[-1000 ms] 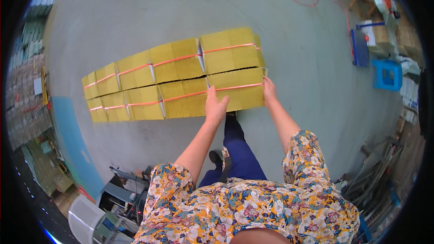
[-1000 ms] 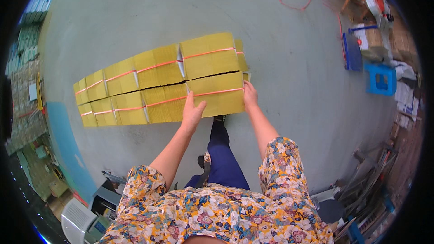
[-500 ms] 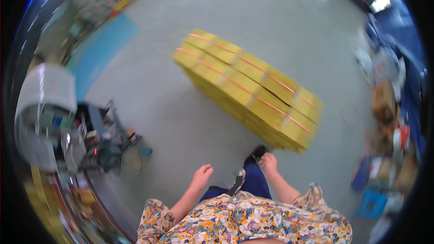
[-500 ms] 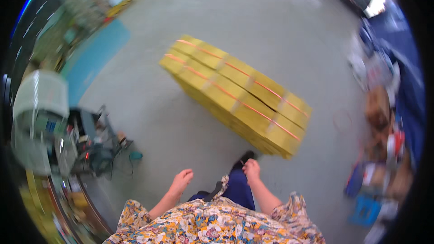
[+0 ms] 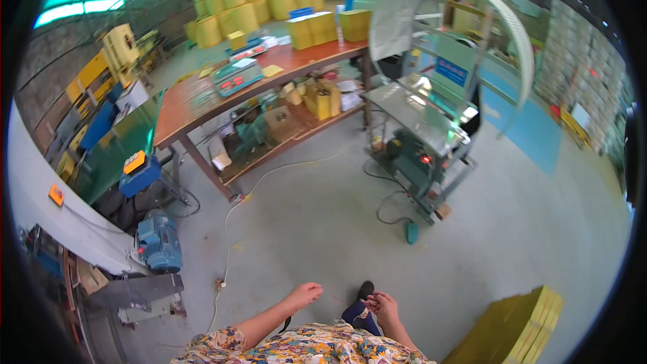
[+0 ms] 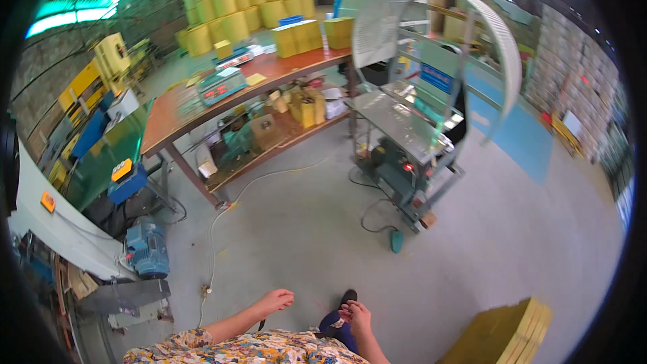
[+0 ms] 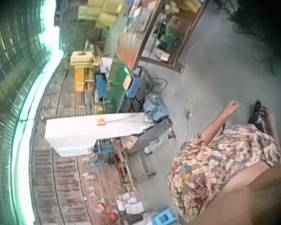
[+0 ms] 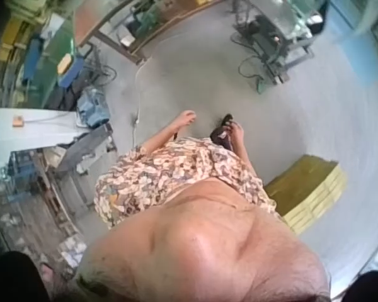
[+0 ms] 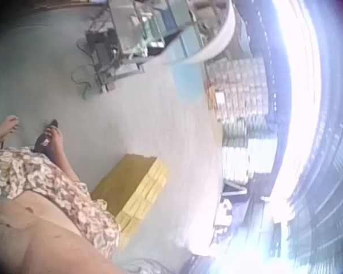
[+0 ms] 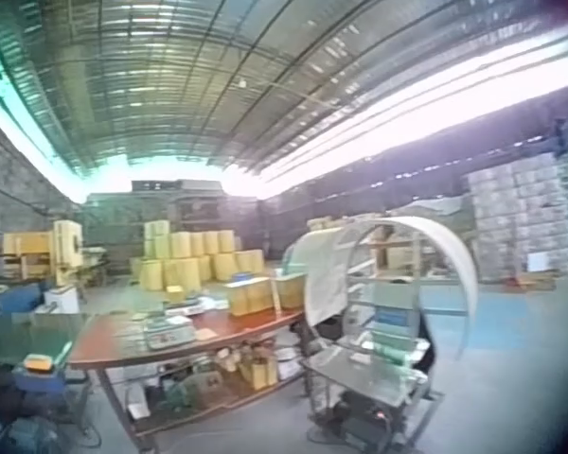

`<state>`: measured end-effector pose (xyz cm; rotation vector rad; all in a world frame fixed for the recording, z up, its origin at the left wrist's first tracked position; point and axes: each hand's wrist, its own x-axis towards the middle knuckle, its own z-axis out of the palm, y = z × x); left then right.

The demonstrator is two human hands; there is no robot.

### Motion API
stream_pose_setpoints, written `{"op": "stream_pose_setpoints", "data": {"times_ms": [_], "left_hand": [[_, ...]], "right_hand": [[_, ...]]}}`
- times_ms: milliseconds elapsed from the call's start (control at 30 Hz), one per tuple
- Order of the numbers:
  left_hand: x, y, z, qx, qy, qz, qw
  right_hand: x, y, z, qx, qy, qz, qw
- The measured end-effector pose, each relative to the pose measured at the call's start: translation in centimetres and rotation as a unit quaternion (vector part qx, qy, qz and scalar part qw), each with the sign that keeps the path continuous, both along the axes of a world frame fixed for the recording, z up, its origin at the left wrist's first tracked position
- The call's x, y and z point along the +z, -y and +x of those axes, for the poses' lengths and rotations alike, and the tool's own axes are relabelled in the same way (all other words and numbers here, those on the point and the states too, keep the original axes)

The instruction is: Stack, weigh, and apply elastic bands to yellow paper products in a paper mill or factory setting.

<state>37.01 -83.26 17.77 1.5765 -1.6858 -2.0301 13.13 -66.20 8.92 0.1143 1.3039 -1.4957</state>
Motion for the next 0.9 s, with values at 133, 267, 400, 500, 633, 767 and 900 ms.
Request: {"op": "stream_pose_setpoints", "data": {"times_ms": [133, 267, 400, 500, 633, 767, 900], "left_hand": [[-2.0, 7.4, -0.4, 0.049, -0.003, 0.016, 0.999], [-2.4, 15.8, -0.9, 0.104, 0.018, 0.033, 0.994], [-2.6, 22.3, -1.3, 0.226, -0.047, 0.013, 0.973], [0.3, 27.8, -2.4, 0.295, -0.031, 0.044, 0.954], [0.0, 37.1, -1.1, 0.338, -0.002, 0.043, 0.940], [1.9, 52.8, -1.6, 0.334, -0.022, -0.092, 0.938], [7.7, 70.9, -3.7, 0.222, 0.018, -0.344, 0.912]], "right_hand": [[-2.3, 10.6, -3.5, 0.078, 0.021, 0.015, 0.997], [-5.9, 21.4, -9.7, 0.110, 0.005, 0.067, 0.992], [-4.2, 33.6, -14.9, 0.185, -0.010, 0.024, 0.982], [1.4, 44.7, -15.8, 0.244, -0.028, 0.010, 0.969], [3.8, 58.8, -15.0, 0.308, -0.071, 0.010, 0.949], [3.6, 68.3, -12.3, 0.313, -0.050, -0.006, 0.948], [5.5, 76.2, -9.4, 0.331, 0.015, 0.000, 0.943]]}}
